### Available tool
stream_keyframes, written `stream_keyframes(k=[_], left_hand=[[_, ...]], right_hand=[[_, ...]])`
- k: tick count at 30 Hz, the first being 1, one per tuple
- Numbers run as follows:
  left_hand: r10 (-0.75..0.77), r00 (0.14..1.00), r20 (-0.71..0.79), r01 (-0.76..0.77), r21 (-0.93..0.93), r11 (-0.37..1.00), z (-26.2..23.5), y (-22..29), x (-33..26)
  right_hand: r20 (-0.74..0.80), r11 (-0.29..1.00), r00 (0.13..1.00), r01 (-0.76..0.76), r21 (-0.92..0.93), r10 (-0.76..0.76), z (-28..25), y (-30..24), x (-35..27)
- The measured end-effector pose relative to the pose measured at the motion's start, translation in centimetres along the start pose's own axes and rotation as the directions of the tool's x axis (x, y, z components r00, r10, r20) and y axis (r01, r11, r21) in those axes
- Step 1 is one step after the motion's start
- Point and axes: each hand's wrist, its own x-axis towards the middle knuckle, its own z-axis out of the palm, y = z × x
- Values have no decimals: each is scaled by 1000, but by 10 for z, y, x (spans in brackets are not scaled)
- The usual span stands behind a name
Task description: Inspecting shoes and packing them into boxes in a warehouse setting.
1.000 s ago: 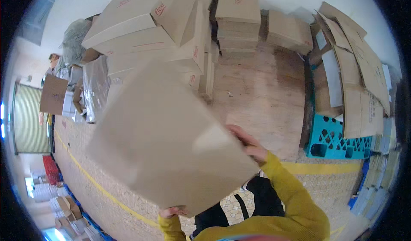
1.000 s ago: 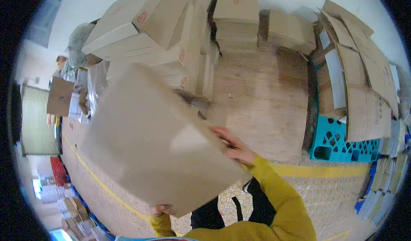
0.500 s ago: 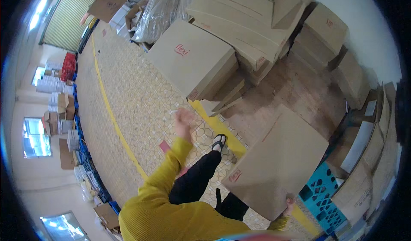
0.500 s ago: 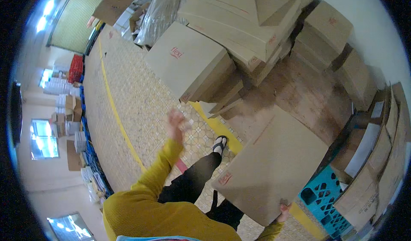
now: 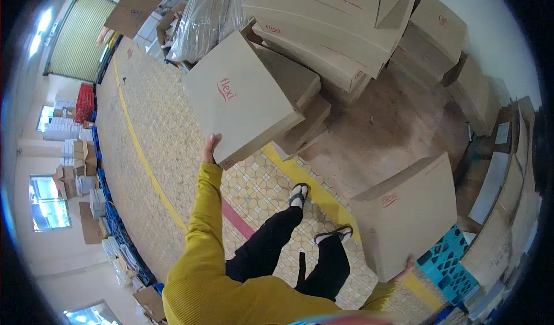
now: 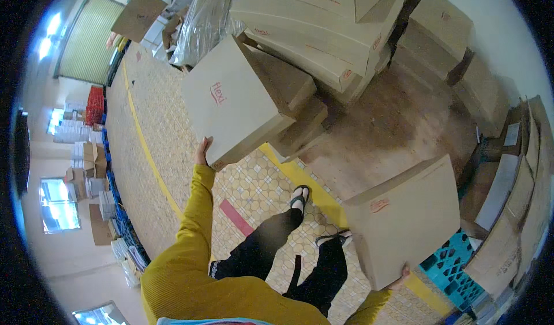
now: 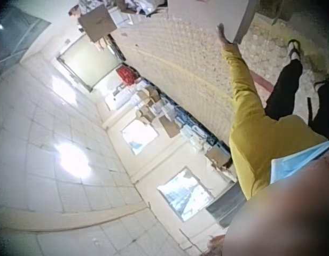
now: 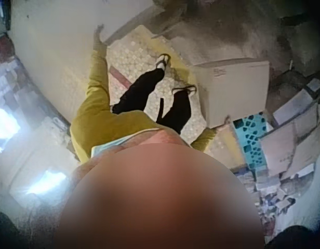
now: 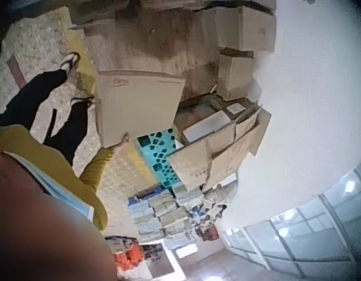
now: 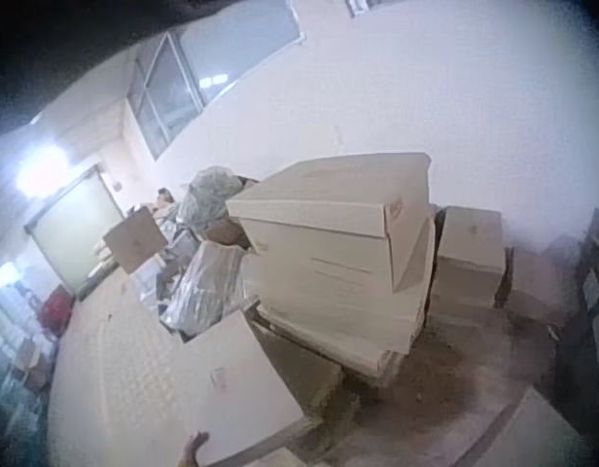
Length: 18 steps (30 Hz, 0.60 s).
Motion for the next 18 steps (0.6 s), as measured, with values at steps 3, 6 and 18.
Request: stream_keyframes(k=[3, 6, 18], left_hand=[[58, 974, 219, -29, -133, 991, 19, -14, 18], [97, 986, 135, -65, -222, 973, 9, -15, 52], [68, 992, -105, -93, -266, 959, 96, 70, -13]], right_hand=[[-32, 999, 998, 49, 13, -48, -5, 24, 25], [-73, 984, 992, 116, 137, -107, -6, 57, 51], [-17, 994, 998, -56, 90, 58, 34, 34, 2]])
